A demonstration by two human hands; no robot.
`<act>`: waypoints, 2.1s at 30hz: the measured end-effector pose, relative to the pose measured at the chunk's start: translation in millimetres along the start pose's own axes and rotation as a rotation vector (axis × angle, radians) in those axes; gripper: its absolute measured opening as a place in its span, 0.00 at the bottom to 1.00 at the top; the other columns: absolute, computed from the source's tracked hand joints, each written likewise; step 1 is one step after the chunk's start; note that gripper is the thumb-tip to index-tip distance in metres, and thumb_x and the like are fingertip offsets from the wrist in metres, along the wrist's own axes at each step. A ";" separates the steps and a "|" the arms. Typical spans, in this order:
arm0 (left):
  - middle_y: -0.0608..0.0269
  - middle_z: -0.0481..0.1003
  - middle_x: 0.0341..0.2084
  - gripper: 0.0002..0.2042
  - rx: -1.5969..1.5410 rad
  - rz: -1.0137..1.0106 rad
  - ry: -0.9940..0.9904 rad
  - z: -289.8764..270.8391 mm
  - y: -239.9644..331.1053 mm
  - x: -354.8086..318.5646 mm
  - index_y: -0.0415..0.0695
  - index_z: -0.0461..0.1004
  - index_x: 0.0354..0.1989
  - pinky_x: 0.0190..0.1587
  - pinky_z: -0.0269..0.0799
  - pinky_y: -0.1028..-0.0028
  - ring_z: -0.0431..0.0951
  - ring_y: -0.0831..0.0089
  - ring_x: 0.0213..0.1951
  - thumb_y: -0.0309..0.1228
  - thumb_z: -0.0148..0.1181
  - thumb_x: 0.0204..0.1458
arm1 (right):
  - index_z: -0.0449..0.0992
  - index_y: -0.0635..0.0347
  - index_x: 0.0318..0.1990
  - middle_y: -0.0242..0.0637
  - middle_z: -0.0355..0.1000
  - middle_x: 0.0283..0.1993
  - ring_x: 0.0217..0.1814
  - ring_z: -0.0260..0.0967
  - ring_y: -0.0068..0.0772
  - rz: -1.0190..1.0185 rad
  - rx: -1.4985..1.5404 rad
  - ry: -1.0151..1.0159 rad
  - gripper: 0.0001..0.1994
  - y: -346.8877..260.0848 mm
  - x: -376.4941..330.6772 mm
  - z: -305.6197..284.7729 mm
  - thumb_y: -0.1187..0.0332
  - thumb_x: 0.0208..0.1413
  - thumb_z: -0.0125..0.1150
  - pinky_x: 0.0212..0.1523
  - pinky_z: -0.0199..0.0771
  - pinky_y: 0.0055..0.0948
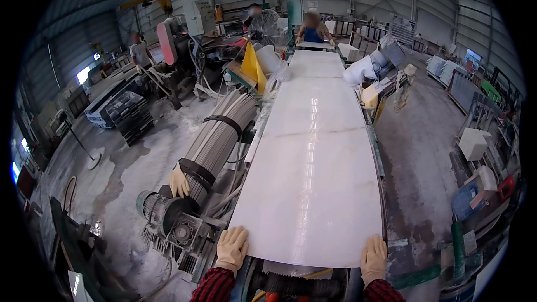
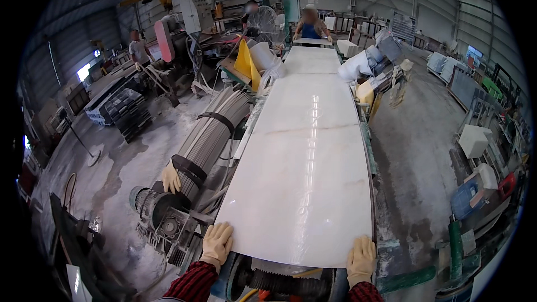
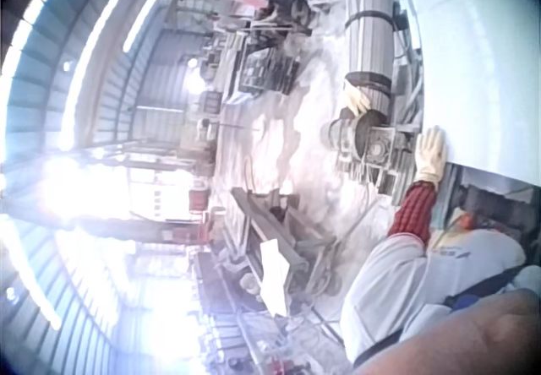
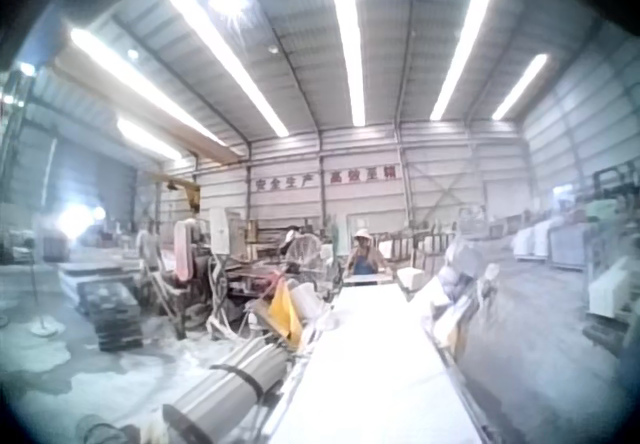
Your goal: The person manually guides large white rectangular tiles through a conveyor belt polishing machine in a factory. They use both hands to steady the tiles as they move along the rollers and then remove the finished tiles from the end of the line.
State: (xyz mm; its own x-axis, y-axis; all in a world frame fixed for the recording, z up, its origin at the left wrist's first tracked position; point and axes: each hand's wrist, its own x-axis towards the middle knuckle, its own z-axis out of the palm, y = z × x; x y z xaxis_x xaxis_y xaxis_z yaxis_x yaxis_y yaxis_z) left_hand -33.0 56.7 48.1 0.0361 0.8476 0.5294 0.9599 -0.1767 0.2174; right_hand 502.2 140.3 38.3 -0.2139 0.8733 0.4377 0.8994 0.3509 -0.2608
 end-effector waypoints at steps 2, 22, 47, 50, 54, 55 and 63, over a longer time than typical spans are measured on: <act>0.53 0.84 0.61 0.16 -0.006 -0.009 -0.016 -1.6 1.0 0.6 0.45 0.83 0.61 0.68 0.75 0.48 0.83 0.48 0.64 0.31 0.71 0.67 | 0.82 0.69 0.64 0.61 0.78 0.73 0.76 0.74 0.74 0.009 0.005 -0.008 0.17 -0.6 -0.9 -0.2 0.71 0.74 0.62 0.81 0.74 0.66; 0.51 0.84 0.74 0.22 0.108 -0.059 -0.095 13.6 -9.0 -27.2 0.46 0.84 0.72 0.81 0.68 0.36 0.80 0.45 0.75 0.34 0.70 0.71 | 0.82 0.68 0.70 0.61 0.79 0.77 0.80 0.74 0.73 -0.033 -0.113 0.058 0.22 5.5 -15.2 4.3 0.68 0.74 0.67 0.85 0.72 0.64; 0.46 0.81 0.79 0.23 0.060 -0.106 -0.150 16.4 -12.8 -43.8 0.45 0.82 0.76 0.84 0.66 0.32 0.77 0.38 0.80 0.35 0.67 0.76 | 0.82 0.68 0.68 0.62 0.79 0.75 0.78 0.75 0.71 -0.027 -0.027 0.083 0.22 4.2 -21.5 1.5 0.68 0.71 0.69 0.83 0.74 0.66; 0.46 0.81 0.79 0.23 0.059 -0.093 -0.138 15.1 -11.9 -43.6 0.45 0.82 0.76 0.83 0.67 0.32 0.77 0.38 0.79 0.34 0.67 0.75 | 0.83 0.68 0.67 0.61 0.80 0.75 0.77 0.76 0.71 -0.043 -0.040 0.106 0.21 3.2 -22.4 0.8 0.69 0.70 0.69 0.81 0.76 0.66; 0.46 0.82 0.78 0.22 0.039 -0.088 -0.133 12.6 -11.3 -44.3 0.45 0.83 0.75 0.82 0.69 0.33 0.78 0.38 0.78 0.34 0.67 0.75 | 0.83 0.68 0.66 0.60 0.80 0.74 0.77 0.76 0.70 -0.035 -0.038 0.104 0.20 3.4 -23.2 1.9 0.69 0.70 0.69 0.81 0.76 0.65; 0.46 0.82 0.78 0.22 0.044 -0.085 -0.132 12.0 -11.3 -44.4 0.44 0.83 0.75 0.82 0.69 0.33 0.78 0.39 0.78 0.34 0.67 0.75 | 0.83 0.68 0.66 0.60 0.80 0.74 0.77 0.76 0.70 -0.028 -0.029 0.099 0.20 3.8 -23.5 2.3 0.70 0.70 0.69 0.81 0.76 0.65; 0.46 0.82 0.78 0.22 0.046 -0.075 -0.111 11.6 -9.3 -46.5 0.45 0.83 0.75 0.82 0.69 0.34 0.78 0.39 0.78 0.34 0.67 0.75 | 0.83 0.67 0.66 0.58 0.81 0.72 0.77 0.78 0.67 -0.049 -0.068 0.132 0.19 3.3 -27.7 2.3 0.71 0.71 0.68 0.81 0.77 0.62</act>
State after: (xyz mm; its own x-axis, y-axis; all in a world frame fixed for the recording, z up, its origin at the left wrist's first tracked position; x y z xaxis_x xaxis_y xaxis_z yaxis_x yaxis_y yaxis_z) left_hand -40.3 24.7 11.9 -0.0082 0.9081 0.4187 0.9727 -0.0899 0.2140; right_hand 510.2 118.1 23.3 -0.2097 0.8021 0.5591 0.9140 0.3639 -0.1792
